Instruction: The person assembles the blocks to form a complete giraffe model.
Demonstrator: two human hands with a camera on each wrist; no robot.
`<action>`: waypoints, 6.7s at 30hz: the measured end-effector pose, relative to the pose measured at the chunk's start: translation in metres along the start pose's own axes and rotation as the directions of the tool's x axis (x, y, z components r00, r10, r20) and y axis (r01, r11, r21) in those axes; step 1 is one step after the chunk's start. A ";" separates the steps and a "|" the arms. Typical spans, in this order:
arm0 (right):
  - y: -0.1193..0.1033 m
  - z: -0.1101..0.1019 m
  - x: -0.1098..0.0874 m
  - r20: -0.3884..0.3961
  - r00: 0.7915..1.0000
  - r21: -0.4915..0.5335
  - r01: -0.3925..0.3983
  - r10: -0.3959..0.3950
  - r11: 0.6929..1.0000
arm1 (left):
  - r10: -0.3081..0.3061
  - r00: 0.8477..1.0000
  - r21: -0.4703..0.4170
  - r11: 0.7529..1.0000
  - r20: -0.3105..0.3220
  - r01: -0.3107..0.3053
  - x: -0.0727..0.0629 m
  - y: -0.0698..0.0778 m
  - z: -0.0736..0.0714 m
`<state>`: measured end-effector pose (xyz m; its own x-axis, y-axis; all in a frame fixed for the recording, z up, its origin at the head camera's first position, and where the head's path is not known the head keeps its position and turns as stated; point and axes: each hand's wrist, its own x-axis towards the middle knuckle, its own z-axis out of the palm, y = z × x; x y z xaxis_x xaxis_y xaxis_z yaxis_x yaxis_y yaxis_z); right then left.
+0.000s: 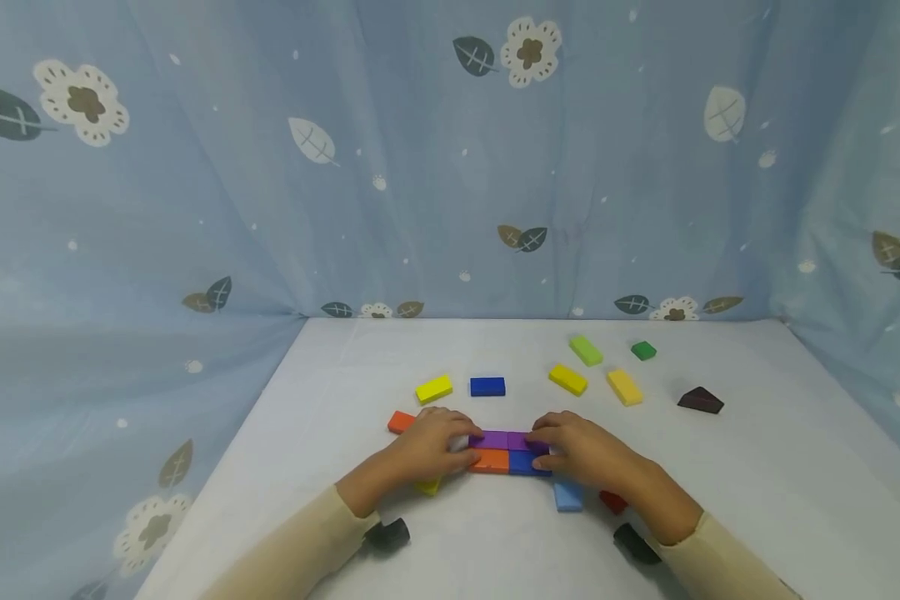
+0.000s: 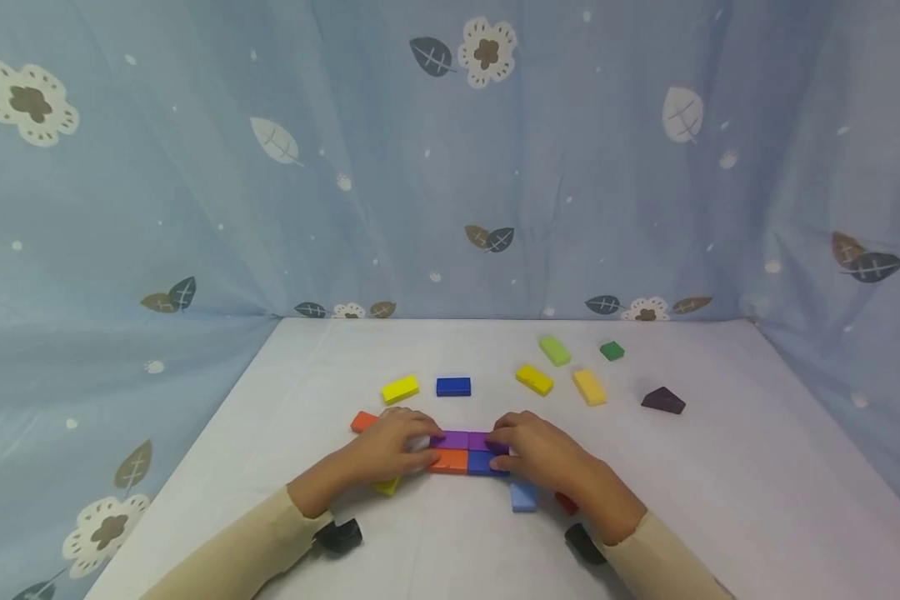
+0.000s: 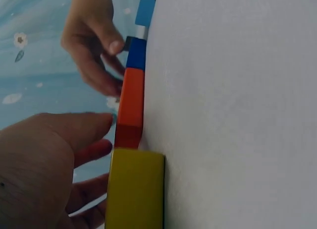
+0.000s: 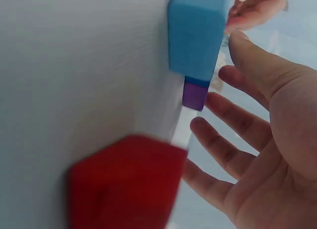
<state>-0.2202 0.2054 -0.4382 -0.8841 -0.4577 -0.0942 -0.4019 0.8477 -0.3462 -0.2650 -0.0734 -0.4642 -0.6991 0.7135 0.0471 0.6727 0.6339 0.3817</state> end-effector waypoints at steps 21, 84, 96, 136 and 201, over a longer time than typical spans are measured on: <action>0.016 -0.002 -0.041 0.074 0.996 0.094 0.043 -0.050 0.995 | -0.033 0.999 -0.122 0.992 -0.016 0.031 -0.007 -0.009 0.005; 0.108 -0.032 -0.062 -0.135 0.896 0.086 -0.415 0.423 0.906 | 0.023 0.997 -0.088 0.996 -0.075 -0.029 -0.002 -0.012 0.005; 0.087 -0.045 -0.072 -0.121 0.908 0.129 -0.387 0.402 0.913 | 0.012 0.998 -0.094 0.995 -0.058 -0.017 -0.003 -0.011 0.007; 0.042 -0.016 -0.060 0.136 0.967 0.305 -0.246 0.213 0.920 | 0.029 0.997 -0.076 0.997 -0.069 -0.034 -0.004 -0.007 0.004; 0.010 0.004 -0.045 0.083 0.995 0.233 -0.081 0.063 0.969 | 0.011 1.000 -0.079 0.997 0.007 -0.011 -0.004 -0.013 0.003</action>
<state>-0.1838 0.2332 -0.4415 -0.8850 -0.4239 -0.1928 -0.2623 0.7958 -0.5457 -0.2703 -0.0835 -0.4722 -0.6897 0.7227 0.0452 0.6589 0.6006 0.4529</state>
